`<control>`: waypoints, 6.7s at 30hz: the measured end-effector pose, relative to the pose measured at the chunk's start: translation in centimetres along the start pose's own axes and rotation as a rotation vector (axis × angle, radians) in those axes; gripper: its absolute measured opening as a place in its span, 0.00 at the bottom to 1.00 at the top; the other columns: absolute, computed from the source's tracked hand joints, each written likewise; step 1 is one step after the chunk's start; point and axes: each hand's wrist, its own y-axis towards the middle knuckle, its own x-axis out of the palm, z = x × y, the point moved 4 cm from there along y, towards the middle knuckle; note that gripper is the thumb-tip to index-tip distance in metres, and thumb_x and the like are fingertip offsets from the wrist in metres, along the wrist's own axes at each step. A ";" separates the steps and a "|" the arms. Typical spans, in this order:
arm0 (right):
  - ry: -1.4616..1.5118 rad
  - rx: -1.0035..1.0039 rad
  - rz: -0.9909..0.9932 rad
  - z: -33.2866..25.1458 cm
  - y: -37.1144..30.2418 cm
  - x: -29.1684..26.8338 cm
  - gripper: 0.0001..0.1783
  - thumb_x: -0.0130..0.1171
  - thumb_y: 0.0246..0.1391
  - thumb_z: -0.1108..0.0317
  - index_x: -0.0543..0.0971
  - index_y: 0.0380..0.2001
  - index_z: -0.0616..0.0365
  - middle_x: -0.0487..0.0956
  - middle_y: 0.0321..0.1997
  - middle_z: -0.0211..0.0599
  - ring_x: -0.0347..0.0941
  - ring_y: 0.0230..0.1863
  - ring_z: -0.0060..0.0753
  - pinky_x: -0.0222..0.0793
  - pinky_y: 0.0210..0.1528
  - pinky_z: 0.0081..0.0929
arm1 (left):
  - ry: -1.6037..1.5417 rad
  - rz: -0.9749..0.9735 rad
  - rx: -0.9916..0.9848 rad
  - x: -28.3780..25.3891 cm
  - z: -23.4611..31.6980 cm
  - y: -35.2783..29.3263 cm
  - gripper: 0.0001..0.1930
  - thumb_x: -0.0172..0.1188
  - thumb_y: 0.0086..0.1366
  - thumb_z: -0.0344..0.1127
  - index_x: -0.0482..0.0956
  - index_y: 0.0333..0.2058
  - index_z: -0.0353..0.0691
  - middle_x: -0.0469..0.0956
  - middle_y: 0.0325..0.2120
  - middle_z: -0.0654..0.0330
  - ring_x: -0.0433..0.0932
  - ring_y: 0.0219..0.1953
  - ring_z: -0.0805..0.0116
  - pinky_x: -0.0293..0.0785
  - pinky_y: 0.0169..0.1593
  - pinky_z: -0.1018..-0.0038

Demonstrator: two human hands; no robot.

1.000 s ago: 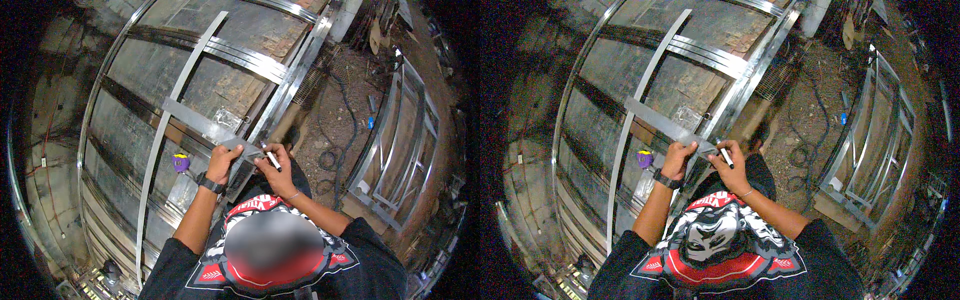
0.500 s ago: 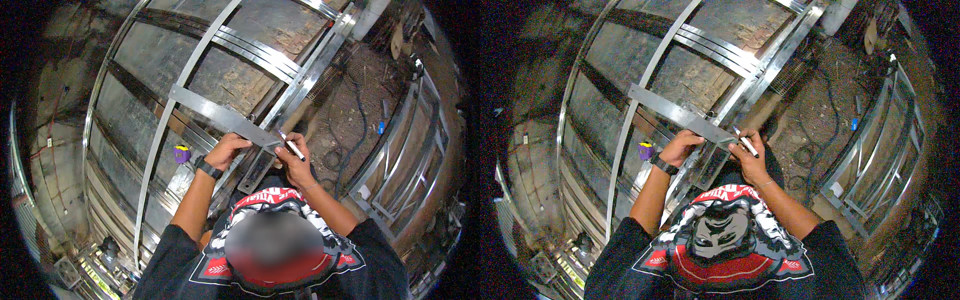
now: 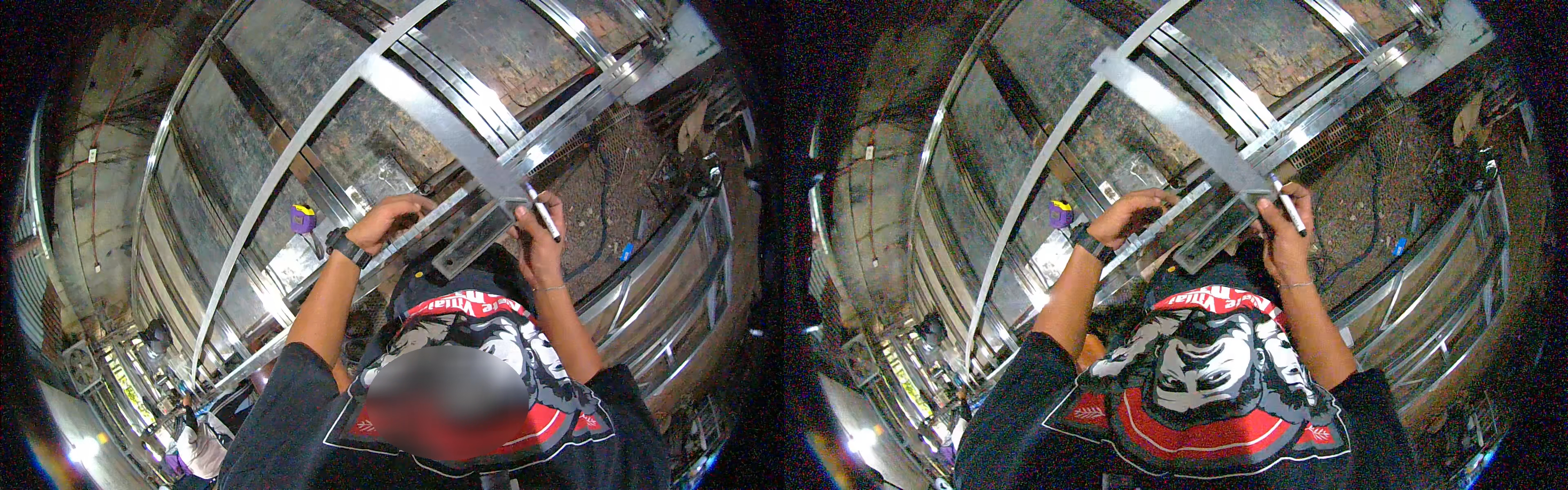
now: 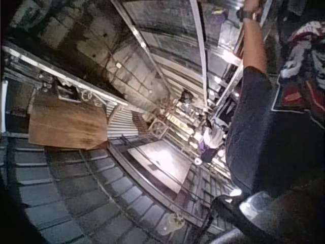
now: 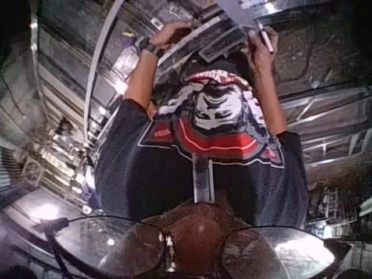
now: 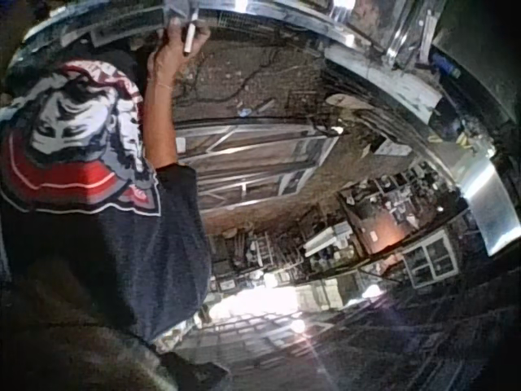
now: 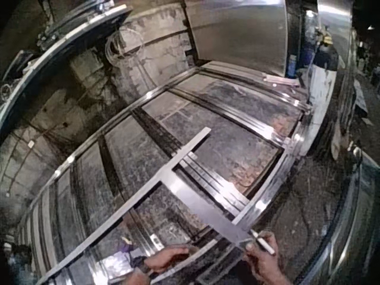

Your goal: The person measures a metal frame with a tape measure and marks it with a marker. They then use a try square to draw straight lines on the metal frame.

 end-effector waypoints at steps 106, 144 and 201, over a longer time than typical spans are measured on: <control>0.068 -0.024 0.087 8.8 -4.7 4.6 0.23 0.71 0.56 0.73 0.71 0.49 0.49 0.77 0.39 0.23 0.75 0.32 0.14 0.77 0.30 0.15 | -0.067 0.218 0.057 3.7 0.5 1.9 0.09 0.72 0.65 0.34 0.84 0.33 0.33 0.84 0.29 0.60 0.82 0.27 0.71 0.77 0.31 0.72; -0.202 -0.307 0.242 5.7 -5.4 1.7 0.12 0.61 0.67 0.65 0.77 0.47 0.61 0.83 0.36 0.32 0.76 0.35 0.20 0.72 0.39 0.19 | -0.098 0.237 0.087 3.9 -0.3 2.1 0.10 0.72 0.64 0.34 0.84 0.29 0.34 0.83 0.26 0.61 0.80 0.25 0.72 0.76 0.30 0.72; 0.119 -0.183 0.141 7.5 -4.4 4.5 0.20 0.70 0.57 0.75 0.71 0.48 0.51 0.81 0.46 0.29 0.74 0.34 0.13 0.72 0.32 0.13 | -0.122 0.134 0.055 5.2 0.9 2.8 0.13 0.71 0.65 0.38 0.84 0.38 0.33 0.86 0.32 0.58 0.84 0.32 0.68 0.80 0.37 0.71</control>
